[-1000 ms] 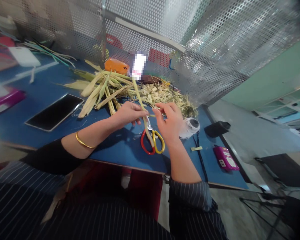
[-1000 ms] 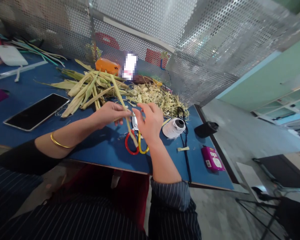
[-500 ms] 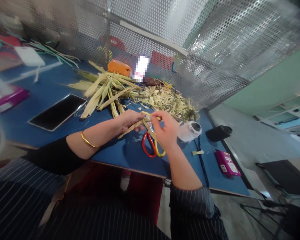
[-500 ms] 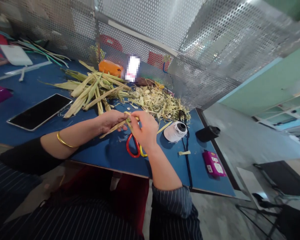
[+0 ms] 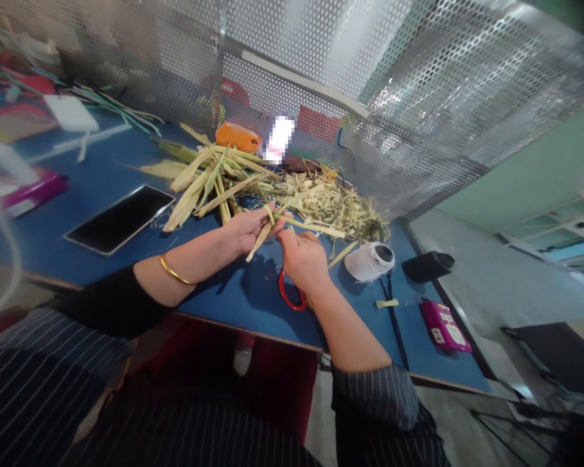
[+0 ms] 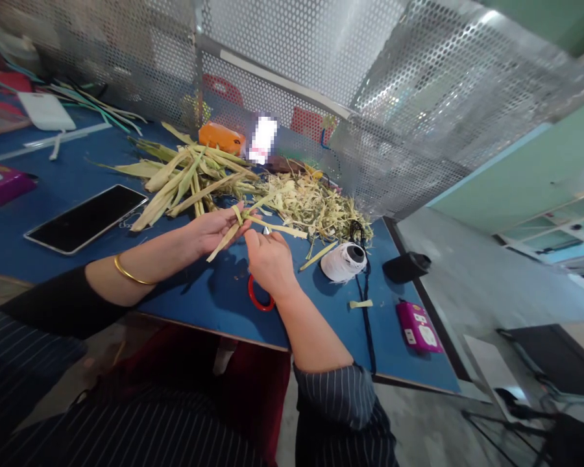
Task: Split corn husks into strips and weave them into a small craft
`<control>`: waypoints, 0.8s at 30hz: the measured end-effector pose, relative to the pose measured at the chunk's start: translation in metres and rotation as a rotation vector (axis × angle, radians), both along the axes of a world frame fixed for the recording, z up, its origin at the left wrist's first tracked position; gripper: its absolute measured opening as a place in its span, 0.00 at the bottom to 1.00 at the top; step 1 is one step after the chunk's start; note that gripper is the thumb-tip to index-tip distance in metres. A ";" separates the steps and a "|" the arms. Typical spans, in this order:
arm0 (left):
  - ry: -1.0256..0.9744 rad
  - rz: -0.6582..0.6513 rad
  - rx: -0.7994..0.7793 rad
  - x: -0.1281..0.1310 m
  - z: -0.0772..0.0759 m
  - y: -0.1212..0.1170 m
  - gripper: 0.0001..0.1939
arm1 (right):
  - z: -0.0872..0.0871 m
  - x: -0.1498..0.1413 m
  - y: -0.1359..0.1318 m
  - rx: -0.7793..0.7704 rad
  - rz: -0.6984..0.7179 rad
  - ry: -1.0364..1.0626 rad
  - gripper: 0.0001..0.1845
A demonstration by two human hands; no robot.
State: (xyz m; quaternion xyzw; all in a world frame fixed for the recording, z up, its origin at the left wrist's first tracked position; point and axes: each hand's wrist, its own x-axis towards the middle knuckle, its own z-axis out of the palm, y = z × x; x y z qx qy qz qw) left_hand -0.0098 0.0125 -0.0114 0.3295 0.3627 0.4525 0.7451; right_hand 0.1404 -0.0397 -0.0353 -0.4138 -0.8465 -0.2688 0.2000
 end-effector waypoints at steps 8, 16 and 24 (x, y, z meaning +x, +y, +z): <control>-0.102 -0.004 -0.035 0.012 -0.005 -0.009 0.17 | 0.009 -0.016 -0.016 0.043 0.173 -0.133 0.15; 0.078 0.009 0.139 0.015 -0.001 -0.025 0.14 | 0.010 -0.001 -0.004 -0.113 0.026 0.876 0.08; 0.205 -0.045 0.291 0.013 -0.007 -0.023 0.15 | 0.001 0.007 0.021 -0.806 -0.160 1.602 0.08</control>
